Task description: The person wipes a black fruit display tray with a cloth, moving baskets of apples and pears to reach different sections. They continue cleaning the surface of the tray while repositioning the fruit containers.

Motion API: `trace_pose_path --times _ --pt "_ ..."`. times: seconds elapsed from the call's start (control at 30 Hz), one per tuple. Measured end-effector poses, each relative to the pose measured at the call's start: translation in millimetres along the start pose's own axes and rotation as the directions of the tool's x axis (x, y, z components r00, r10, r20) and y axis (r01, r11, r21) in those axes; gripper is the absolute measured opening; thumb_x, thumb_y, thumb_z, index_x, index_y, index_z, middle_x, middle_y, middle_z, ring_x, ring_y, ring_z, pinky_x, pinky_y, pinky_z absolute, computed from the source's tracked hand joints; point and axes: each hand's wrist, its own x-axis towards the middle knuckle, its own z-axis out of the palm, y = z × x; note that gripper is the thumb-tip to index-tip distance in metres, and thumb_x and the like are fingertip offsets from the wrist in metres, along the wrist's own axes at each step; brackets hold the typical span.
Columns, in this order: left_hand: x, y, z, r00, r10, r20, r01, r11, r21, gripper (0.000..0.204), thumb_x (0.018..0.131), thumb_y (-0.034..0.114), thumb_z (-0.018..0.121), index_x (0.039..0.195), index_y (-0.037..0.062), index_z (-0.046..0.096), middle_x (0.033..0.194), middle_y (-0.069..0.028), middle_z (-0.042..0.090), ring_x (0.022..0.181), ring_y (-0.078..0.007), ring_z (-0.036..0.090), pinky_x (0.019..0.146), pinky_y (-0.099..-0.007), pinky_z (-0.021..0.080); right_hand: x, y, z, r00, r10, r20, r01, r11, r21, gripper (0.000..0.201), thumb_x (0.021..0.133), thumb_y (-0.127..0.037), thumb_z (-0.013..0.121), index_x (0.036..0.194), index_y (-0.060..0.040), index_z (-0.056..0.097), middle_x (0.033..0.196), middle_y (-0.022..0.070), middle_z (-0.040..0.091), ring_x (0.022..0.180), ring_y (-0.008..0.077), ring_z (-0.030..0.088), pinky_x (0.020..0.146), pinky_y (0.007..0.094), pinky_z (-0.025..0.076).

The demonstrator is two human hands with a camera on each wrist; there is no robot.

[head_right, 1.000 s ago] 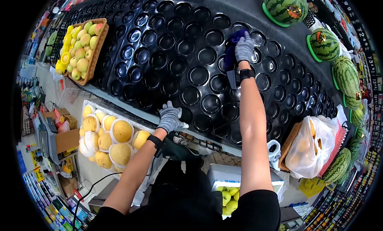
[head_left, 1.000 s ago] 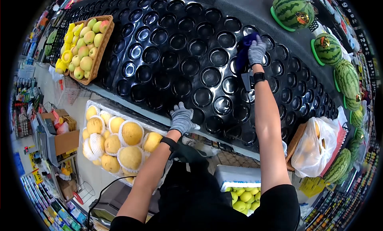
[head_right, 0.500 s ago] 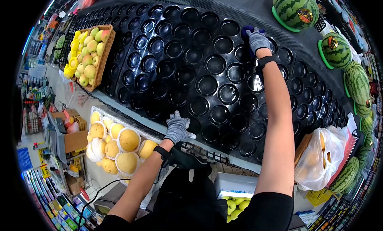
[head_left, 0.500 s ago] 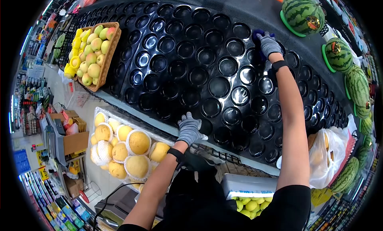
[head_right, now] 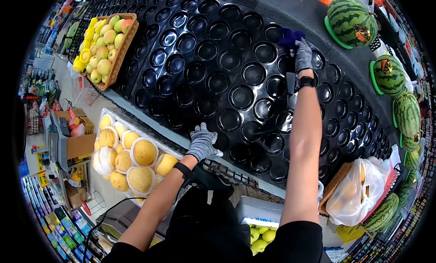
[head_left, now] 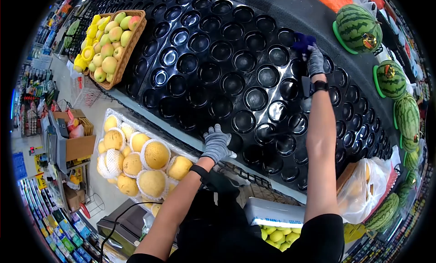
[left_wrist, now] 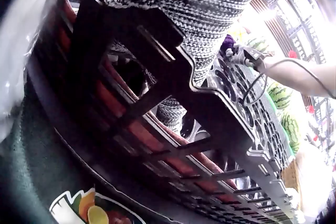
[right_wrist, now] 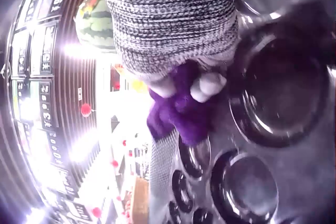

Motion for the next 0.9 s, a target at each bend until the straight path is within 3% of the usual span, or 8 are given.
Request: trace_pose_path --times 0.07,0.13,0.2,0.33,0.5,0.67,0.73,0.9 --pt "0 0 0 1.000 -0.010 -0.014 0.010 1.000 -0.010 0.087 0.062 0.053 0.087 0.138 0.0241 0.056 0.154 -0.0214 0.027 0.143 -0.0443 0.027 0.113 -0.0582 0.028 -4 10 13 0.934 -0.197 -0.299 0.182 0.980 -0.077 0.055 0.088 -0.012 0.063 0.141 -0.0061 0.049 0.085 0.0077 0.065 0.059 0.0137 0.060 0.050 0.0263 0.050" --pt "0 0 2 1.000 -0.012 -0.010 0.012 1.000 -0.008 0.087 0.062 0.053 0.087 0.138 0.0242 0.055 0.155 -0.0211 0.027 0.143 -0.0441 0.027 0.113 -0.0580 0.028 -1 13 8 0.673 -0.739 -0.016 0.400 0.383 -0.833 0.042 0.087 -0.015 0.061 0.128 -0.0056 0.062 0.117 0.0189 0.061 0.107 0.0305 0.062 0.096 0.0398 0.049" --pt "2 0 1 1.000 -0.014 -0.006 0.014 1.000 -0.003 0.087 0.063 0.054 0.086 0.138 0.0242 0.055 0.155 -0.0208 0.027 0.143 -0.0440 0.026 0.113 -0.0578 0.028 -5 11 1 0.737 -0.501 0.454 0.580 0.123 -0.805 0.039 0.086 -0.015 0.061 0.124 -0.0092 0.066 0.128 0.0202 0.055 0.122 0.0354 0.051 0.107 0.0424 0.040" --pt "1 1 -5 0.999 -0.020 0.038 0.021 0.999 -0.030 0.083 0.059 0.053 0.089 0.130 0.0210 0.060 0.157 -0.0228 0.022 0.145 -0.0464 0.022 0.116 -0.0583 0.025 -49 -3 8 0.670 -0.358 0.651 0.657 -0.122 -0.744 0.033 0.080 -0.008 0.062 0.112 -0.0111 0.069 0.118 0.0191 0.059 0.108 0.0379 0.059 0.097 0.0429 0.049" --pt "-1 -3 4 0.999 0.014 -0.048 -0.017 0.998 -0.064 0.077 0.057 0.049 0.090 0.121 0.0168 0.064 0.156 -0.0243 0.024 0.143 -0.0475 0.026 0.114 -0.0589 0.027 -206 31 17 0.680 -0.269 0.682 0.733 0.273 -0.623 0.024 0.077 -0.002 0.063 0.099 -0.0092 0.068 0.110 0.0189 0.059 0.097 0.0389 0.060 0.088 0.0427 0.052" --pt "-4 -4 0 0.998 0.025 -0.063 -0.029 0.997 -0.070 0.076 0.058 0.049 0.090 0.122 0.0170 0.064 0.156 -0.0240 0.025 0.143 -0.0465 0.028 0.114 -0.0582 0.028 -287 51 -13 0.591 0.288 0.753 0.659 0.365 -0.657 0.025 0.074 -0.006 0.069 0.098 -0.0135 0.072 0.112 0.0133 0.057 0.101 0.0314 0.061 0.091 0.0393 0.051" --pt "-7 -3 -1 0.998 0.026 -0.065 -0.030 0.998 -0.062 0.077 0.058 0.050 0.090 0.123 0.0178 0.064 0.156 -0.0238 0.026 0.143 -0.0459 0.028 0.114 -0.0580 0.028 -284 18 -7 0.506 0.208 0.837 0.780 0.304 -0.547 0.026 0.077 -0.007 0.067 0.102 -0.0139 0.071 0.106 0.0127 0.059 0.103 0.0292 0.062 0.091 0.0381 0.052" --pt "-5 -2 0 1.000 0.007 -0.028 -0.007 1.000 -0.023 0.086 0.060 0.052 0.089 0.134 0.0211 0.058 0.156 -0.0211 0.025 0.144 -0.0440 0.025 0.116 -0.0579 0.026 -136 -1 -2 0.704 -0.445 0.554 0.655 0.103 -0.749 0.032 0.082 -0.011 0.060 0.114 -0.0124 0.067 0.117 0.0187 0.064 0.114 0.0339 0.060 0.094 0.0419 0.051"
